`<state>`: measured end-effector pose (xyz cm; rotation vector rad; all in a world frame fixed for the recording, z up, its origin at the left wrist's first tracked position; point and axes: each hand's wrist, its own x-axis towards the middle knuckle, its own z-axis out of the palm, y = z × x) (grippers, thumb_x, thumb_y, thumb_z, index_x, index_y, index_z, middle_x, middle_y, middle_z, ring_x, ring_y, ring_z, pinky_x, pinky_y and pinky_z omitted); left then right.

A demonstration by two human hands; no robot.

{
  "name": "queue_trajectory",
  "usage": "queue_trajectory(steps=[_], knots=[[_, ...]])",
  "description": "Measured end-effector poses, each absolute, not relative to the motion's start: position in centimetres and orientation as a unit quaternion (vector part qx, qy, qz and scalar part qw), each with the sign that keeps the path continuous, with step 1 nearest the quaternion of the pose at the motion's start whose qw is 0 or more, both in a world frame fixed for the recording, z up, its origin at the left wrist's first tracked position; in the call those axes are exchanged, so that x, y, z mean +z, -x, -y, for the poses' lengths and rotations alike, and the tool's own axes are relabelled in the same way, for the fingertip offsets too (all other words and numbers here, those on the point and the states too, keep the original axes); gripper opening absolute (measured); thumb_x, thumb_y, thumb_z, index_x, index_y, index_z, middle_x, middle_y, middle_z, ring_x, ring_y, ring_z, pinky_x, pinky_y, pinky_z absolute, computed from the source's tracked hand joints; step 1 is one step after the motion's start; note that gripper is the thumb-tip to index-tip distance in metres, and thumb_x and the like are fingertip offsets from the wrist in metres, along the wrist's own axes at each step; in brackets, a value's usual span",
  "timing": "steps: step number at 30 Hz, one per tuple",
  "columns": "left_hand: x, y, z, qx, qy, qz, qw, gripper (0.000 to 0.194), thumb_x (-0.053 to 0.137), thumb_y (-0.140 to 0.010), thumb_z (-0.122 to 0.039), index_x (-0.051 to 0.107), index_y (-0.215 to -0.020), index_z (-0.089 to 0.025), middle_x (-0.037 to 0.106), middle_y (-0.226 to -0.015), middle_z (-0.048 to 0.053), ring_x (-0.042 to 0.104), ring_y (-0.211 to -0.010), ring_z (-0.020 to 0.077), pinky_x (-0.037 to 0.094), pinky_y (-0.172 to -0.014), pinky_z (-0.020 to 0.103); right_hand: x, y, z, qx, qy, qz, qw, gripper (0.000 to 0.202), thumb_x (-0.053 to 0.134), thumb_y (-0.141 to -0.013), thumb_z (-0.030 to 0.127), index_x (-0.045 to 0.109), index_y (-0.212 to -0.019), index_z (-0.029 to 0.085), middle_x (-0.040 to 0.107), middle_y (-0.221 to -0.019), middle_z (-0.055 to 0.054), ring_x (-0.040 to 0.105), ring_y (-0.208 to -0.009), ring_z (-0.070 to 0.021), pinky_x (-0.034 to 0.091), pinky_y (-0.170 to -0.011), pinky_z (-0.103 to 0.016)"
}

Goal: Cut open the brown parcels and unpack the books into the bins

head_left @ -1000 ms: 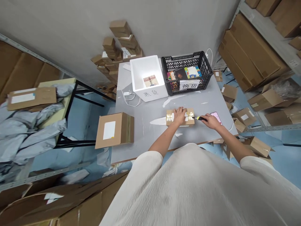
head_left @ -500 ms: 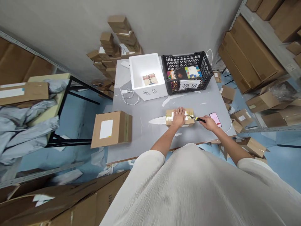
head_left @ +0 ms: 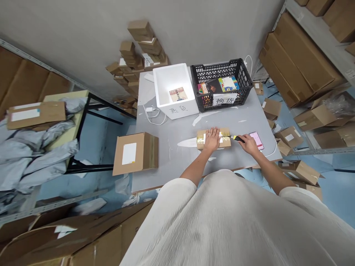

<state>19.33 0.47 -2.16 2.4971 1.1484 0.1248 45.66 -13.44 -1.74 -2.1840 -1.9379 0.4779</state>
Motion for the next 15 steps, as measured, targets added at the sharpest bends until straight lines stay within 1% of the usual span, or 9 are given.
queue_trajectory(steps=[2, 6, 8, 11, 13, 15], knots=[[-2.4, -19.3, -0.3, 0.048, -0.891, -0.411, 0.187, 0.069, 0.038, -0.112, -0.034, 0.033, -0.180, -0.020, 0.041, -0.183, 0.013, 0.027, -0.174, 0.0337, 0.013, -0.143, 0.060, -2.1, -46.5, 13.2, 0.147, 0.744, 0.640, 0.123, 0.051, 0.053, -0.110, 0.044, 0.068, -0.156, 0.026, 0.072, -0.132, -0.018, 0.067, -0.121, -0.0377, 0.054, -0.107, -0.050], [-3.1, -19.2, 0.1, 0.061, -0.892, -0.414, 0.174, 0.067, 0.033, -0.113, -0.034, 0.039, -0.177, -0.016, 0.040, -0.183, 0.014, 0.028, -0.174, 0.0334, 0.012, -0.144, 0.058, -2.7, -48.6, 12.0, 0.101, 0.795, 0.541, 0.255, 0.053, 0.054, -0.106, 0.044, 0.069, -0.150, 0.020, 0.072, -0.132, -0.020, 0.066, -0.125, -0.0386, 0.054, -0.111, -0.054], [-3.4, -19.2, 0.3, 0.069, -0.888, -0.419, 0.174, 0.067, 0.032, -0.113, -0.035, 0.040, -0.177, -0.016, 0.039, -0.184, 0.014, 0.027, -0.174, 0.0330, 0.011, -0.144, 0.058, -2.9, -49.4, 11.0, 0.114, 0.810, 0.505, 0.277, 0.054, 0.057, -0.102, 0.044, 0.071, -0.147, 0.018, 0.072, -0.132, -0.020, 0.066, -0.124, -0.0384, 0.054, -0.112, -0.054], [-3.8, -19.4, 0.6, 0.081, -0.879, -0.432, 0.187, 0.066, 0.031, -0.114, -0.037, 0.041, -0.176, -0.016, 0.040, -0.183, 0.014, 0.029, -0.173, 0.0335, 0.012, -0.144, 0.059, -3.2, -49.6, 9.7, 0.158, 0.827, 0.475, 0.254, 0.053, 0.060, -0.096, 0.039, 0.073, -0.142, 0.017, 0.074, -0.131, -0.019, 0.068, -0.123, -0.0378, 0.055, -0.110, -0.052], [-3.9, -19.6, 0.7, 0.093, -0.867, -0.448, 0.195, 0.066, 0.030, -0.114, -0.038, 0.042, -0.175, -0.015, 0.041, -0.182, 0.015, 0.030, -0.173, 0.0343, 0.012, -0.144, 0.060, -3.7, -49.0, 9.1, 0.194, 0.834, 0.470, 0.215, 0.051, 0.061, -0.094, 0.036, 0.075, -0.139, 0.017, 0.076, -0.129, -0.019, 0.069, -0.122, -0.0372, 0.056, -0.108, -0.049], [-4.1, -19.7, 0.9, 0.107, -0.853, -0.469, 0.202, 0.066, 0.031, -0.114, -0.037, 0.041, -0.176, -0.016, 0.042, -0.181, 0.016, 0.030, -0.173, 0.0349, 0.012, -0.143, 0.062, -4.4, -48.2, 8.7, 0.223, 0.840, 0.465, 0.167, 0.049, 0.062, -0.095, 0.036, 0.076, -0.138, 0.017, 0.077, -0.129, -0.018, 0.071, -0.121, -0.0368, 0.056, -0.105, -0.046]])
